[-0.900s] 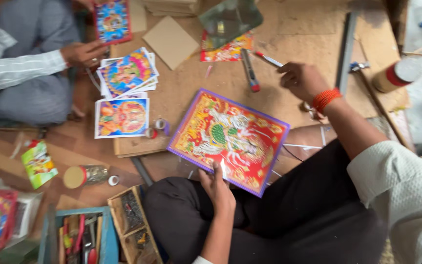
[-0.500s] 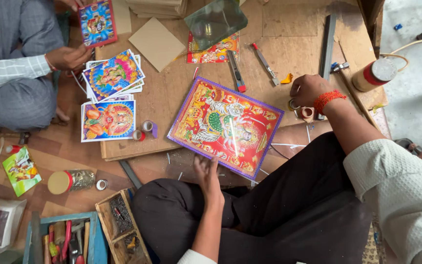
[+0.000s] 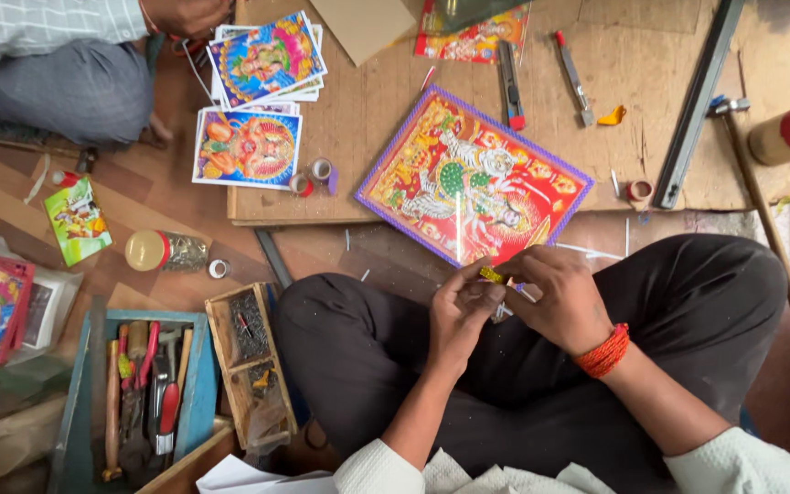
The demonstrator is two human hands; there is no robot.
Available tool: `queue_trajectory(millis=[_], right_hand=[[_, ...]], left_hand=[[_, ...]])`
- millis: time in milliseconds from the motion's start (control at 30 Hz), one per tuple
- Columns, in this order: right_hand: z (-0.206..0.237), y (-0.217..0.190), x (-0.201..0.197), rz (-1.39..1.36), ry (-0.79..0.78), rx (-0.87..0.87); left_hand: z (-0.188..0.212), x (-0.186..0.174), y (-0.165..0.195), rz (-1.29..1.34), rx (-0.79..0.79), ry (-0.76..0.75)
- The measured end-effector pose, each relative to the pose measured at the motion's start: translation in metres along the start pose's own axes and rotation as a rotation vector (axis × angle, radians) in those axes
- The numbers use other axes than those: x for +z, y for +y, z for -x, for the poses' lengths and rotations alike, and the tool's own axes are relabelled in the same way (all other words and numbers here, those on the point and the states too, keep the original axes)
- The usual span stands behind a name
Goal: The person sits on the floor and wraps purple decorative trim around the edges of a colorful religious poster, trimming the strip with a utility knife and tapping small nails into the frame edge with a hammer. They hold the poster up to view it, then continue fastening the trim and set the finished piece aside.
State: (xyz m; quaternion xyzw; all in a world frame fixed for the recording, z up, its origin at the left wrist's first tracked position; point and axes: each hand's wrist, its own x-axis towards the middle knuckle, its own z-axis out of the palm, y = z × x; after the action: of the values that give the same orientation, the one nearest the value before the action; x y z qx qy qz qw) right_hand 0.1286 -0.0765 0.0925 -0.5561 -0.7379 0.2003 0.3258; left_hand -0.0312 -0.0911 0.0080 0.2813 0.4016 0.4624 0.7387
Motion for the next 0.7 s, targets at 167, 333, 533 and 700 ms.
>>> queue_trajectory(millis=[167, 333, 533, 700], right_hand=[[0.018, -0.007, 0.011, 0.069, 0.066, -0.017], [0.023, -0.014, 0.014, 0.154, 0.048, -0.033], [0.031, -0.016, 0.005, 0.244, -0.149, 0.031], [0.042, -0.011, 0.001, 0.345, -0.33, 0.071]], left_hand=[[0.008, -0.002, 0.003, -0.238, 0.313, 0.042], [0.012, -0.006, 0.003, -0.253, 0.259, 0.07], [-0.03, -0.054, 0.053, -0.674, 0.508, 0.177], [-0.086, -0.115, 0.11, -1.025, 0.585, 0.547]])
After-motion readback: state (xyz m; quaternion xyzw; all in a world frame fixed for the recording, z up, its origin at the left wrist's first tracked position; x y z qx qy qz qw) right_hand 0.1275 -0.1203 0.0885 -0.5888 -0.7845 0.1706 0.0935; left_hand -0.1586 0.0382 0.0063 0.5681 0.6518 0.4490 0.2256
